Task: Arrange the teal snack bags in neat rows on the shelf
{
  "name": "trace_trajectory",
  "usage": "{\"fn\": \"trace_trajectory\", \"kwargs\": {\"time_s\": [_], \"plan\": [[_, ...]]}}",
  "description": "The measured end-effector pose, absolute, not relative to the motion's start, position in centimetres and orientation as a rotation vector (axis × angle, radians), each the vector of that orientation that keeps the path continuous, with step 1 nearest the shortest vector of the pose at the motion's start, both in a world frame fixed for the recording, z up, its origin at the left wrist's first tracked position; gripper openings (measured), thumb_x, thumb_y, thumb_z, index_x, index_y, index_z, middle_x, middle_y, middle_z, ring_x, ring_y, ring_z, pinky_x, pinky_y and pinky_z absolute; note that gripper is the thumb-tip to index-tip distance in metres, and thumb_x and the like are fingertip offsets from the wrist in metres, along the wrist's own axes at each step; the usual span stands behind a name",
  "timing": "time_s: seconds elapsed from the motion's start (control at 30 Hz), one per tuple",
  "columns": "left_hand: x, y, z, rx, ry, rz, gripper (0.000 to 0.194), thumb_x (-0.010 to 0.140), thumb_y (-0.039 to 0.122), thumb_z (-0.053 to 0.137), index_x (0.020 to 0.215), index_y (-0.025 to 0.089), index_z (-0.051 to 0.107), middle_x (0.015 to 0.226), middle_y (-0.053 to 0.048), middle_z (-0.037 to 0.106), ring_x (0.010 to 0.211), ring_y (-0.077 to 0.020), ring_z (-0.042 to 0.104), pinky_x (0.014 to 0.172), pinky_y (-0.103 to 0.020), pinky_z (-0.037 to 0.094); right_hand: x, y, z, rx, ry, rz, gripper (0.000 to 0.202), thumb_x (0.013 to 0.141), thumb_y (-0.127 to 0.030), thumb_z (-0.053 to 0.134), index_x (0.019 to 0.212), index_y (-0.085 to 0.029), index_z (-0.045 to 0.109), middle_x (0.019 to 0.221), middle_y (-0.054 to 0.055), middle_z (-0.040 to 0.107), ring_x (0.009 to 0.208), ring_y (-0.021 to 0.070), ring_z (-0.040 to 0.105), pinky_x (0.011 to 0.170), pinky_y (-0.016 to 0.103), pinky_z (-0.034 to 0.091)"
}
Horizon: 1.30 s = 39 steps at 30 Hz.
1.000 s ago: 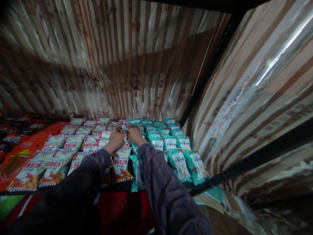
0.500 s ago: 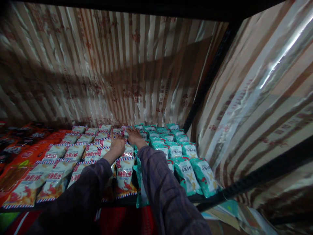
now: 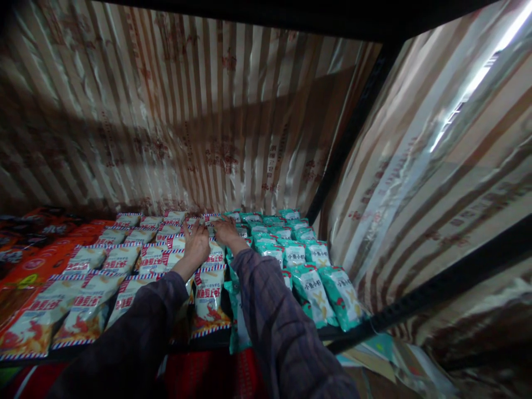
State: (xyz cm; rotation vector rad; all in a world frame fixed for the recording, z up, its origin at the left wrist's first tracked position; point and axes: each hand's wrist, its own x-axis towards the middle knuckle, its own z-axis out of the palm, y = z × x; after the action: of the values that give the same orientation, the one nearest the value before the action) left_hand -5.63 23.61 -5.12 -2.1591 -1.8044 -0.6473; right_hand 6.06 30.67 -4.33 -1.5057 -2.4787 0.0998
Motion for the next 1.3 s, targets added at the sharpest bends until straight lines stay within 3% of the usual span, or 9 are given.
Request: {"fn": "trace_trajectory", "kwargs": {"time_s": [0.23, 0.43, 0.5, 0.7, 0.8, 0.9, 1.03, 1.17, 1.3], "plan": [[-6.1, 23.6, -5.2, -2.182, -1.794, -0.642, 0.04, 0.074, 0.005, 0.041, 0.106, 0.006, 0.065, 0.112, -0.019, 0.065, 0.129, -0.0328, 0.041, 0.112, -0.061, 0.004, 6.2, 29.4, -1.9, -1.413, -2.459, 0.08, 0.048, 0.078, -0.003, 0.046, 0.12, -0.018, 0.061, 0.128, 0.008, 0.06, 0.123, 0.0182, 0.051, 0.113, 0.039, 0.025], [-6.3, 23.0, -4.6, -2.194, -1.805, -0.716, 0.04, 0.075, 0.006, 0.04, 0.106, 0.006, 0.065, 0.117, -0.02, 0.062, 0.133, -0.0335, 0.035, 0.111, -0.062, 0.005, 9.3, 24.2, 1.1, -1.296, -2.361, 0.062, 0.041, 0.09, -0.015, 0.037, 0.127, -0.015, 0.055, 0.129, 0.01, 0.058, 0.126, 0.0185, 0.047, 0.115, 0.04, 0.022], [-6.1, 22.4, -3.9, -2.204, -1.806, -0.749, 0.038, 0.075, 0.007, 0.04, 0.103, 0.008, 0.066, 0.121, -0.02, 0.06, 0.135, -0.033, 0.032, 0.113, -0.06, 0.008, 10.6, 20.6, 0.9, -1.223, -2.214, 0.002, 0.04, 0.093, -0.021, 0.037, 0.128, -0.015, 0.054, 0.137, 0.01, 0.051, 0.133, 0.0214, 0.038, 0.114, 0.044, 0.025], [-4.8, 16.6, -3.0, -2.238, -1.802, -0.953, 0.036, 0.08, 0.007, 0.038, 0.107, 0.009, 0.062, 0.138, -0.016, 0.047, 0.142, -0.0278, 0.016, 0.114, -0.049, 0.023, 11.9, 8.4, -5.0, -1.256, -1.825, -0.175, 0.044, 0.095, -0.023, 0.034, 0.139, -0.021, 0.039, 0.153, 0.008, 0.026, 0.143, 0.0251, 0.018, 0.112, 0.052, 0.029], [-3.9, 11.6, -4.9, -2.215, -1.751, -1.144, 0.038, 0.087, 0.011, 0.033, 0.119, 0.007, 0.053, 0.148, -0.018, 0.033, 0.143, -0.0267, 0.012, 0.113, -0.05, 0.027, 11.3, 4.5, -8.9, -1.341, -1.761, -0.234, 0.052, 0.094, -0.022, 0.036, 0.145, -0.023, 0.027, 0.156, 0.009, 0.016, 0.144, 0.0285, 0.012, 0.11, 0.056, 0.028], [-3.0, 7.3, -8.2, -2.19, -1.733, -1.21, 0.038, 0.09, 0.015, 0.032, 0.122, 0.007, 0.05, 0.149, -0.018, 0.031, 0.144, -0.0262, 0.01, 0.114, -0.049, 0.028, 10.6, 3.0, -11.7, -1.412, -1.715, -0.244, 0.055, 0.094, -0.024, 0.038, 0.147, -0.023, 0.021, 0.157, 0.011, 0.009, 0.144, 0.0302, 0.01, 0.108, 0.058, 0.029], [-2.0, 4.7, -11.6, -2.193, -1.751, -1.078, 0.038, 0.092, 0.018, 0.035, 0.124, 0.007, 0.051, 0.147, -0.02, 0.034, 0.143, -0.0296, 0.01, 0.112, -0.052, 0.027, 10.4, 3.6, -13.4, -1.454, -1.715, -0.226, 0.053, 0.095, -0.027, 0.039, 0.145, -0.021, 0.026, 0.156, 0.013, 0.009, 0.143, 0.0302, 0.012, 0.108, 0.056, 0.029], [-1.1, 4.2, -12.2, -2.278, -1.726, -0.923, 0.039, 0.091, 0.022, 0.039, 0.126, 0.016, 0.053, 0.146, -0.013, 0.039, 0.142, -0.031, 0.015, 0.113, -0.057, 0.02, 10.4, 4.8, -14.6, -1.453, -1.675, -0.183, 0.053, 0.095, -0.03, 0.036, 0.145, -0.019, 0.026, 0.155, 0.017, 0.014, 0.142, 0.0289, 0.017, 0.107, 0.054, 0.031], [-0.7, 4.0, -11.5, -2.168, -1.822, -0.934, 0.044, 0.089, 0.024, 0.042, 0.131, 0.013, 0.049, 0.149, -0.018, 0.031, 0.142, -0.0327, 0.014, 0.113, -0.059, 0.017, 10.5, 5.3, -15.4, -1.451, -1.638, -0.148, 0.055, 0.095, -0.033, 0.034, 0.146, -0.017, 0.022, 0.153, 0.019, 0.017, 0.141, 0.0287, 0.02, 0.106, 0.054, 0.032]]}}
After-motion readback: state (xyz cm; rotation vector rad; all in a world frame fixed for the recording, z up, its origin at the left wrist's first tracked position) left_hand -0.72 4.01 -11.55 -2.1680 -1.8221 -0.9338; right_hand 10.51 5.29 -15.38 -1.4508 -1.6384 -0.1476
